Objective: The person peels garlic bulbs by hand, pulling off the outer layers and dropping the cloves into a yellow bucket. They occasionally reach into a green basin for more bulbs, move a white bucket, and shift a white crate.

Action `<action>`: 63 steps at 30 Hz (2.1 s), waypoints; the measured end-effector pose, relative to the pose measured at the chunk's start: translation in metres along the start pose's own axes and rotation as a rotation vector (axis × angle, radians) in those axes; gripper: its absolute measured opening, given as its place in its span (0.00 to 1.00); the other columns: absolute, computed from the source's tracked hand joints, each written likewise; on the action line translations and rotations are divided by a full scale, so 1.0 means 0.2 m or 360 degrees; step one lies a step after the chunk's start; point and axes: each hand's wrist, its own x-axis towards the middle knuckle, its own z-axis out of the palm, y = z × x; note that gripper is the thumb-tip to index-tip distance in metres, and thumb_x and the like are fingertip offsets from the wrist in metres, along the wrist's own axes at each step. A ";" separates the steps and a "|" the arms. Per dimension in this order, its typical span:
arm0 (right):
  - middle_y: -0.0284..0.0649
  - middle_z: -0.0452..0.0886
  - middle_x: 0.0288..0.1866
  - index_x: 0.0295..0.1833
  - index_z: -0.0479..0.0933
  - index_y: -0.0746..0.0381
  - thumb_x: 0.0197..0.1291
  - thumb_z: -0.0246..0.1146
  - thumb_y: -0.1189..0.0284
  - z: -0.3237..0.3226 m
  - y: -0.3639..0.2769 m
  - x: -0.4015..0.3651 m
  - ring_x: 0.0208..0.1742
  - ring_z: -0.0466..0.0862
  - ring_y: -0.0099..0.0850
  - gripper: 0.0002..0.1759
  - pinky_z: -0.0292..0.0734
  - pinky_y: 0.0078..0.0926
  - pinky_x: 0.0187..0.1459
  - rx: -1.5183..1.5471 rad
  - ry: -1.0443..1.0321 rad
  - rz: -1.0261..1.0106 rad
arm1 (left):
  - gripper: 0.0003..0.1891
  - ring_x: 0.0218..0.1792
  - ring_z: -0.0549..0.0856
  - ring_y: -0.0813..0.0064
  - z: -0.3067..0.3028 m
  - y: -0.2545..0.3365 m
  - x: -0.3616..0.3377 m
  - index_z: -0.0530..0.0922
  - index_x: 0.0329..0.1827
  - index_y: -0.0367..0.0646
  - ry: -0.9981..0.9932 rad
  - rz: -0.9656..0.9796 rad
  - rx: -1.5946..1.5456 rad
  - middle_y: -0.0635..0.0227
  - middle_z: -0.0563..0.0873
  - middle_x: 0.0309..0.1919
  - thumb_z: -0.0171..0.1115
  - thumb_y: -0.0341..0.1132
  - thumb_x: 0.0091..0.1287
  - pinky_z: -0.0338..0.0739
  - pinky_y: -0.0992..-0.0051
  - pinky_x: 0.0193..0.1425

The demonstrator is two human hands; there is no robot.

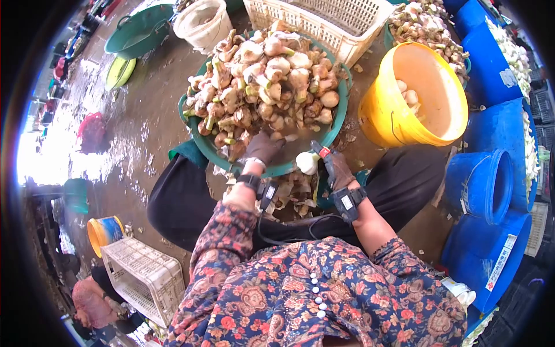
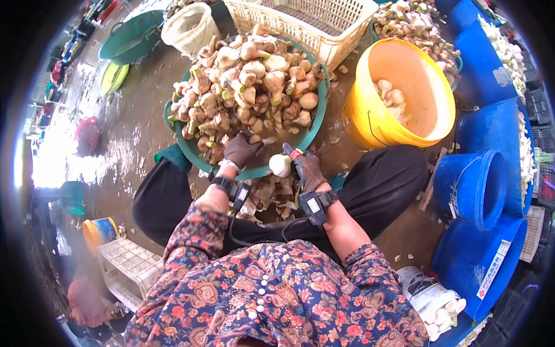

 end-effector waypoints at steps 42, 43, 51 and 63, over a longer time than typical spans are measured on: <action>0.53 0.78 0.24 0.32 0.78 0.68 0.59 0.57 0.56 0.13 -0.02 0.00 0.27 0.80 0.45 0.22 0.71 0.39 0.31 -0.1100 -0.0081 -0.0861 | 0.22 0.30 0.82 0.78 -0.31 0.24 -0.45 0.79 0.43 0.33 -0.0331 0.0636 -0.0452 0.63 0.85 0.29 0.70 0.41 0.50 0.76 0.74 0.37; 0.53 0.78 0.24 0.32 0.78 0.68 0.59 0.57 0.56 0.13 0.00 -0.01 0.27 0.80 0.45 0.22 0.71 0.39 0.31 -0.1095 -0.0088 -0.0868 | 0.22 0.30 0.82 0.78 -0.31 0.22 -0.45 0.79 0.43 0.33 -0.0322 0.0633 -0.0446 0.63 0.85 0.29 0.70 0.41 0.50 0.76 0.74 0.37; 0.33 0.78 0.25 0.41 0.78 0.58 0.63 0.52 0.52 0.11 0.05 0.01 0.21 0.74 0.25 0.21 0.67 0.22 0.23 0.0380 -0.0652 0.0376 | 0.24 0.42 0.81 0.77 -0.26 0.19 -0.50 0.73 0.54 0.33 -0.0640 0.0324 -0.1782 0.66 0.82 0.43 0.67 0.34 0.56 0.75 0.78 0.49; 0.35 0.80 0.33 0.46 0.76 0.65 0.59 0.62 0.57 0.10 0.03 0.01 0.35 0.76 0.22 0.22 0.72 0.22 0.38 -0.0384 -0.0672 -0.0242 | 0.14 0.37 0.83 0.58 -0.24 0.17 -0.45 0.80 0.45 0.39 -0.0055 0.0754 -0.0166 0.56 0.83 0.32 0.64 0.33 0.55 0.75 0.66 0.43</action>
